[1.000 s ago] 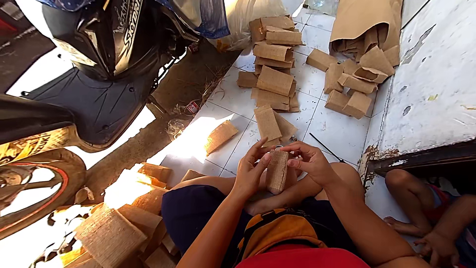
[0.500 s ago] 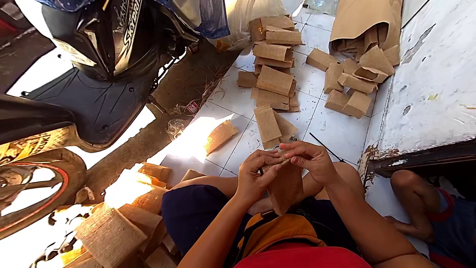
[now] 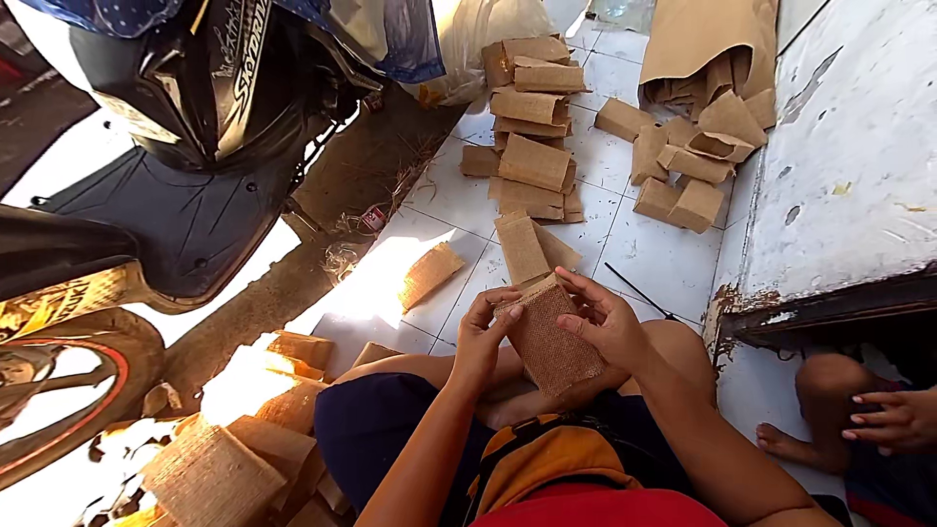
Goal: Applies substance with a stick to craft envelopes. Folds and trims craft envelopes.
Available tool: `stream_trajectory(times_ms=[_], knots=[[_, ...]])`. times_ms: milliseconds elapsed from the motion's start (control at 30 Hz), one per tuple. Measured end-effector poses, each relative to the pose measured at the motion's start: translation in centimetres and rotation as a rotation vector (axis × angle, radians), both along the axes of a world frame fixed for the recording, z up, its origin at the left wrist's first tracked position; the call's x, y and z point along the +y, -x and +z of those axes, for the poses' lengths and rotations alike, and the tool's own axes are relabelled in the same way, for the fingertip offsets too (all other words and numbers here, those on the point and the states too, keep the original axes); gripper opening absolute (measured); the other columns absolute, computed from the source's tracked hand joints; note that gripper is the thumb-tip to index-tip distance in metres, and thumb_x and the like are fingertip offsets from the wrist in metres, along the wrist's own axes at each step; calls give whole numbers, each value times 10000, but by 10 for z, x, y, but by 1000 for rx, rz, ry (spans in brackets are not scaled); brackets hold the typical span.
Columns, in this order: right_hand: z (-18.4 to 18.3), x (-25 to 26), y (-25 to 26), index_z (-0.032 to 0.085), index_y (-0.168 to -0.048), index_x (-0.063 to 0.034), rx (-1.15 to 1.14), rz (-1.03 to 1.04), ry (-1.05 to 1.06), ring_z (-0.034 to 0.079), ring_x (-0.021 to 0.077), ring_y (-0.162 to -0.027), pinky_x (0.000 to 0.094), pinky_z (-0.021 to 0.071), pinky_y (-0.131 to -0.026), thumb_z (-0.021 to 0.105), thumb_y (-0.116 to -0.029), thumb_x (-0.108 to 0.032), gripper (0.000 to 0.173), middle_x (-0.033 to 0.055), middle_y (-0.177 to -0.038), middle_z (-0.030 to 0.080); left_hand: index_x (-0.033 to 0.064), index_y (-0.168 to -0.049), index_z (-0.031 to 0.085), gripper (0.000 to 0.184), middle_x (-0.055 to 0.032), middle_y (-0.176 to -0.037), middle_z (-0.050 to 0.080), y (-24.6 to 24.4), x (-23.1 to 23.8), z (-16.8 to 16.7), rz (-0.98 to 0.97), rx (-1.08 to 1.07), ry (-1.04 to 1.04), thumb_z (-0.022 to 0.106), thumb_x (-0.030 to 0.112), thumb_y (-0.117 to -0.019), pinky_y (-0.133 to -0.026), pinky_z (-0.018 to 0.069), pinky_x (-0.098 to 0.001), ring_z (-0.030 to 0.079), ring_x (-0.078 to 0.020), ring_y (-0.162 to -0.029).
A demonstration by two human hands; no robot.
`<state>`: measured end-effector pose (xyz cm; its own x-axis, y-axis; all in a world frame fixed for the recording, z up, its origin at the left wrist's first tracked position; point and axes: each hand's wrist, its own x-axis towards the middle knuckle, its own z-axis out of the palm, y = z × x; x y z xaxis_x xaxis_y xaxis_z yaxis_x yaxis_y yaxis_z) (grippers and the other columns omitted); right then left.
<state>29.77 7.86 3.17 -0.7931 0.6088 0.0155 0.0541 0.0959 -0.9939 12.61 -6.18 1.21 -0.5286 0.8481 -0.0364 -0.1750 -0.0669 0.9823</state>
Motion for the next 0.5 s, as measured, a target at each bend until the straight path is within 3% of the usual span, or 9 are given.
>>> stream_trajectory(times_ms=[67,133,200,267,400,467,500], knots=[[-3,2,-2,445,-1553,-169,60,50,6,666,141,-1117,322,582,-934,740,-907,-310,724,23,-1376,628,161,-1158,709,194,-24,-1304,640,2,-2,-3,-4,-57,-50,649,232,-987,-914,575,-355,651,-158,-1111],[-2,3,-3,494,-1518,-147,102,71,13,659,134,-1132,321,576,-945,720,-927,-355,666,25,-1401,612,171,-1140,709,173,-22,-1339,625,5,-5,-4,-36,-97,-79,630,231,-1000,-939,564,-349,638,-155,-1147],[3,3,0,559,-1460,-120,139,63,17,664,113,-1104,293,579,-923,663,-983,-304,522,25,-1402,614,193,-1115,707,146,-15,-1345,630,7,-6,-4,-71,-138,-88,629,240,-1001,-924,572,-331,653,-141,-1123],[6,5,5,614,-1403,-121,181,43,-6,667,67,-1019,229,571,-821,620,-1017,-248,406,7,-1388,633,215,-1106,705,135,-13,-1337,644,7,-7,-4,-111,-182,-105,632,265,-1005,-896,580,-311,672,-124,-1087],[10,4,12,741,-1077,-61,278,12,-52,688,122,-1077,278,599,-897,695,-947,-60,138,42,-1177,713,201,-1074,723,137,-41,-1266,693,4,-5,-6,-137,-223,-122,606,242,-1017,-889,574,-292,683,-121,-1082],[12,4,12,744,-1071,-46,248,-4,-69,699,121,-1041,271,614,-868,701,-943,-49,135,48,-1143,717,188,-1090,723,148,-51,-1241,705,2,-6,-9,-137,-255,-119,599,231,-1022,-892,575,-294,692,-120,-1058],[12,4,11,730,-1139,-51,205,-14,-42,696,116,-1017,262,610,-833,687,-964,-94,185,48,-1154,711,183,-1099,718,151,-49,-1214,714,2,-6,-10,-128,-268,-111,593,223,-1024,-879,577,-287,697,-113,-1028]])
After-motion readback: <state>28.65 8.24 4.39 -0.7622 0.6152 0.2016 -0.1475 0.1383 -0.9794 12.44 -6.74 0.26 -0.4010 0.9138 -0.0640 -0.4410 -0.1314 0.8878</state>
